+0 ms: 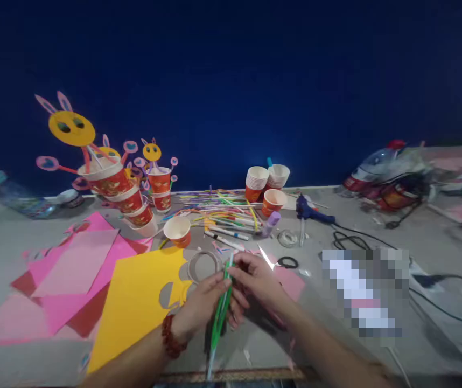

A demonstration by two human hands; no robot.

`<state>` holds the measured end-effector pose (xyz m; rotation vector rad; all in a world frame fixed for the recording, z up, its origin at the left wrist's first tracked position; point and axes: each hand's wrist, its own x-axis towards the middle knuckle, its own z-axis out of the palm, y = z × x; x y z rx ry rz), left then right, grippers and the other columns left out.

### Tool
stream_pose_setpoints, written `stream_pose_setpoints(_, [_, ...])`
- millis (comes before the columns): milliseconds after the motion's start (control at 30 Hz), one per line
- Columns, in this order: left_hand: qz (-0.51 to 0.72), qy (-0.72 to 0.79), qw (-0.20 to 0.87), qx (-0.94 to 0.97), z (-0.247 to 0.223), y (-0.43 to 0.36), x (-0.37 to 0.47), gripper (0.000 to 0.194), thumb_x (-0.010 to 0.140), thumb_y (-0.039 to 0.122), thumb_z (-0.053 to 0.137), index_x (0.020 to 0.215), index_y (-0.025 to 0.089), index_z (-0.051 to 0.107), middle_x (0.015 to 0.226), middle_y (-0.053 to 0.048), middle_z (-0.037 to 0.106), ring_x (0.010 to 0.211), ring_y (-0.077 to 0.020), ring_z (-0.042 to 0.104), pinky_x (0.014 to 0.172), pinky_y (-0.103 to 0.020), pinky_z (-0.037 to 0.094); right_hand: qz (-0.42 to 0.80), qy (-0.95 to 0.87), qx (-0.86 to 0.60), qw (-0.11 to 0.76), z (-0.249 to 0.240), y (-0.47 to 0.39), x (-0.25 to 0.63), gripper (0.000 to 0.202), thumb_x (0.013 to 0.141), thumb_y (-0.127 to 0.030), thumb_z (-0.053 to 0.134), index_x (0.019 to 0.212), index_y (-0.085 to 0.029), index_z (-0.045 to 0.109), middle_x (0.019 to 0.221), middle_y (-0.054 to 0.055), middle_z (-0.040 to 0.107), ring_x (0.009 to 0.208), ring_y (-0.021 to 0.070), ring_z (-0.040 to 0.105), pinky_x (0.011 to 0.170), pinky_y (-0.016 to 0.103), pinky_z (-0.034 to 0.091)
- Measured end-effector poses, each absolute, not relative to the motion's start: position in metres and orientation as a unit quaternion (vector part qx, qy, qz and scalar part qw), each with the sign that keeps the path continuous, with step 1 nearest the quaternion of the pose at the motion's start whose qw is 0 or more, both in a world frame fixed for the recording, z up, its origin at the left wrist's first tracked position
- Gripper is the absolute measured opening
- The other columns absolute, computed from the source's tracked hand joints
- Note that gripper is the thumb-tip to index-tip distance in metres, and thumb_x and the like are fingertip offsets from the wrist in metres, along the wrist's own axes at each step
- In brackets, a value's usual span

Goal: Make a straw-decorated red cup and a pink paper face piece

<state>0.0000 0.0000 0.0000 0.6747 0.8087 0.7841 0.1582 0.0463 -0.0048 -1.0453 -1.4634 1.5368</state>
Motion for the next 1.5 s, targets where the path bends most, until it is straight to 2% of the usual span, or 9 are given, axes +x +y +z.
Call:
stream_pose_setpoints(200, [0.369,0.358,0.806,0.295,0.002,-0.003,-0.001,0.043,0.085,0.056,0.069,0.091,0.016,0.057,0.078,-0.008,0.075,0.051,-0.0153,0.067,0.049,-0.025,0.054,0.592,-0.578,-0.411,0.384,-0.002,0.045,0.158,0.038,0.081,-0.054,0.073,0.076,-0.019,0.059,0.061,-0.005,0.049,0.052,0.0101,0.046,0.047,0.022,0.035])
stream_pose_setpoints(500, [0.384,0.327,0.818,0.277,-0.005,0.0,-0.003,0.035,0.088,0.046,0.068,0.097,0.013,0.06,0.087,-0.013,0.076,0.061,-0.0187,0.072,0.055,-0.027,0.057,0.575,-0.583,-0.417,0.395,-0.001,0.046,0.156,0.035,0.084,-0.051,0.071,0.074,-0.019,0.062,0.063,-0.003,0.051,0.054,0.0113,0.046,0.052,0.025,0.037])
stream_pose_setpoints(633, [0.388,0.334,0.813,0.277,-0.004,0.0,-0.002,0.037,0.086,0.048,0.07,0.098,0.014,0.06,0.088,-0.012,0.076,0.064,-0.0191,0.072,0.055,-0.027,0.057,0.6,-0.561,-0.42,0.387,-0.003,0.045,0.155,0.036,0.084,-0.053,0.071,0.076,-0.019,0.06,0.059,-0.006,0.048,0.048,0.0087,0.04,0.047,0.023,0.033])
stream_pose_setpoints(900, [0.376,0.347,0.797,0.322,-0.008,-0.003,0.001,0.041,0.085,0.055,0.07,0.086,0.017,0.055,0.076,-0.007,0.074,0.053,-0.0147,0.068,0.051,-0.024,0.054,0.664,-0.506,-0.414,0.362,-0.002,0.046,0.155,0.04,0.078,-0.055,0.077,0.078,-0.019,0.061,0.06,-0.004,0.054,0.05,0.0102,0.049,0.046,0.021,0.037])
stream_pose_setpoints(1100, [0.37,0.341,0.805,0.315,-0.007,-0.003,0.001,0.04,0.086,0.053,0.069,0.092,0.015,0.057,0.079,-0.009,0.075,0.062,-0.0189,0.073,0.054,-0.027,0.057,0.642,-0.523,-0.424,0.366,-0.005,0.048,0.156,0.044,0.076,-0.053,0.079,0.064,-0.019,0.054,0.054,-0.006,0.048,0.049,0.0092,0.045,0.046,0.021,0.034])
stream_pose_setpoints(1233, [0.368,0.331,0.818,0.295,-0.003,-0.004,0.002,0.039,0.085,0.05,0.072,0.095,0.016,0.056,0.083,-0.01,0.075,0.069,-0.0211,0.075,0.056,-0.028,0.059,0.646,-0.513,-0.425,0.372,-0.007,0.046,0.154,0.045,0.076,-0.054,0.079,0.063,-0.02,0.052,0.054,-0.007,0.046,0.047,0.0083,0.043,0.044,0.021,0.032])
stream_pose_setpoints(1400, [0.365,0.332,0.82,0.291,-0.007,-0.004,0.004,0.04,0.085,0.053,0.07,0.093,0.017,0.056,0.084,-0.01,0.076,0.068,-0.0218,0.074,0.054,-0.029,0.058,0.663,-0.496,-0.436,0.353,-0.006,0.045,0.152,0.045,0.074,-0.056,0.079,0.066,-0.02,0.053,0.054,-0.006,0.048,0.045,0.0085,0.047,0.041,0.019,0.03])
stream_pose_setpoints(1500, [0.364,0.33,0.819,0.296,-0.006,-0.004,0.003,0.038,0.086,0.051,0.07,0.093,0.015,0.059,0.084,-0.01,0.077,0.068,-0.0196,0.074,0.063,-0.03,0.059,0.664,-0.497,-0.433,0.353,-0.004,0.044,0.151,0.045,0.075,-0.056,0.078,0.066,-0.019,0.054,0.054,-0.007,0.047,0.044,0.0067,0.043,0.04,0.017,0.029])
